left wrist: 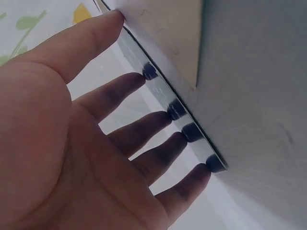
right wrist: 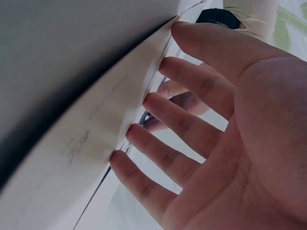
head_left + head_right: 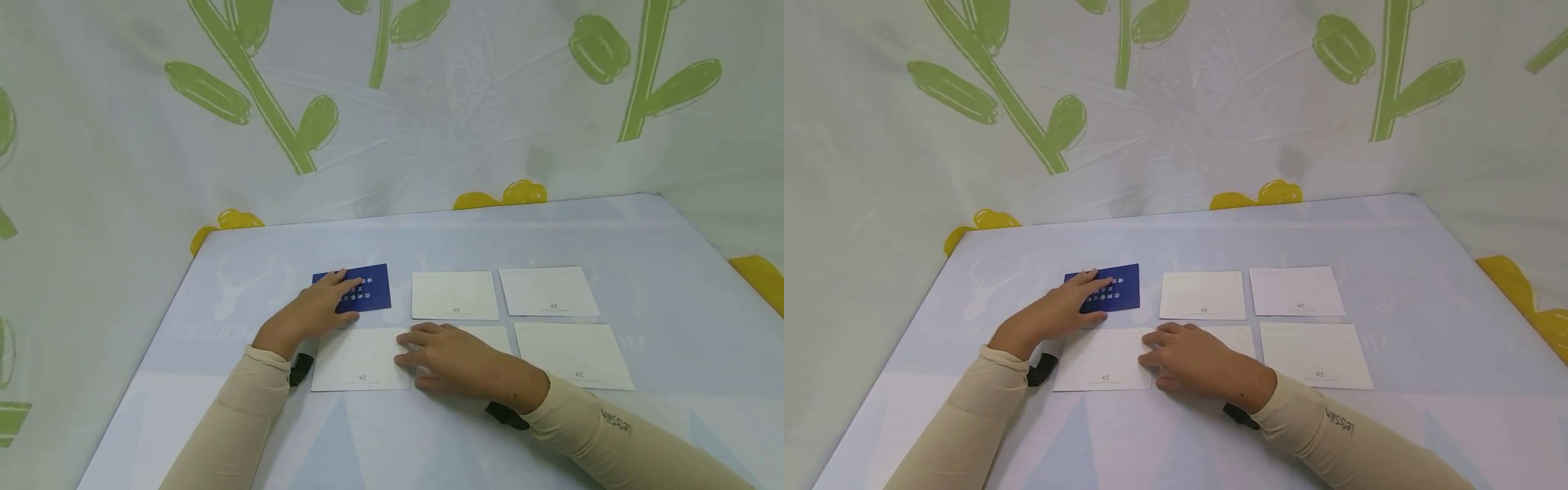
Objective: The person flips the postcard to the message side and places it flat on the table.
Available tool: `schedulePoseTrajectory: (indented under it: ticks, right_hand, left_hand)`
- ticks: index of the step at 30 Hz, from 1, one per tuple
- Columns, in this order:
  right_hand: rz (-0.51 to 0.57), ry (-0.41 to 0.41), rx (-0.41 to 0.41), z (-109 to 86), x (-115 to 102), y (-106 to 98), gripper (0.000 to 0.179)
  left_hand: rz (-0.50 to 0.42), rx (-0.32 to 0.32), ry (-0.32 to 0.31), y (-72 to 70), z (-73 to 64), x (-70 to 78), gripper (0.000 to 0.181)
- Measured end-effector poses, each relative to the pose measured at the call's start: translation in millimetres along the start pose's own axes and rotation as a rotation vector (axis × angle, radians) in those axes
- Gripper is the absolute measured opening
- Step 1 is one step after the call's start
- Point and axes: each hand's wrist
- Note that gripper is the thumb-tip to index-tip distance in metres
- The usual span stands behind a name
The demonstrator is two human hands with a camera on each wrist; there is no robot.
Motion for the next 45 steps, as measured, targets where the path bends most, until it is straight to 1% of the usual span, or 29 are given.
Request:
schedulePoseTrajectory:
  ticks: [4,7,12,16,22,25,37,45]
  right_hand:
    - [0.05,-0.001,0.011,-1.9,2.6,-3.8,0.041]
    - [0.095,0.015,0.045,-3.9,4.9,-10.7,0.043]
    - [0.094,0.033,0.124,-2.7,7.7,-26.0,0.044]
    - [0.074,0.062,0.138,5.9,10.2,-35.5,0.043]
    - [0.055,0.15,0.125,23.0,16.0,-43.7,0.042]
    - [0.057,0.185,0.112,30.9,18.9,-45.7,0.042]
    - [0.074,0.256,0.045,70.2,34.7,-51.0,0.042]
    - [0.087,0.267,-0.02,84.7,37.4,-53.1,0.045]
  left_hand:
    - [0.002,0.007,0.001,0.3,0.6,-0.4,0.072]
    - [0.001,0.015,0.002,0.3,1.1,0.3,0.071]
    - [-0.004,0.013,-0.012,0.8,2.7,0.7,0.07]
    - [-0.001,0.015,-0.018,1.5,3.9,-0.5,0.069]
    - [-0.006,0.018,-0.035,3.7,4.7,-1.5,0.068]
    - [-0.008,0.022,-0.034,3.5,5.1,-0.7,0.068]
    - [-0.006,0.035,-0.008,0.6,4.0,-2.8,0.068]
    - [-0.015,0.05,0.008,-0.7,1.0,-4.5,0.067]
Point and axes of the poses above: each hand's wrist, its own z-axis towards the middle knuckle, its own y-axis out of the palm, x = y × z, and after that the axes turned 4 degrees about z, right-handed
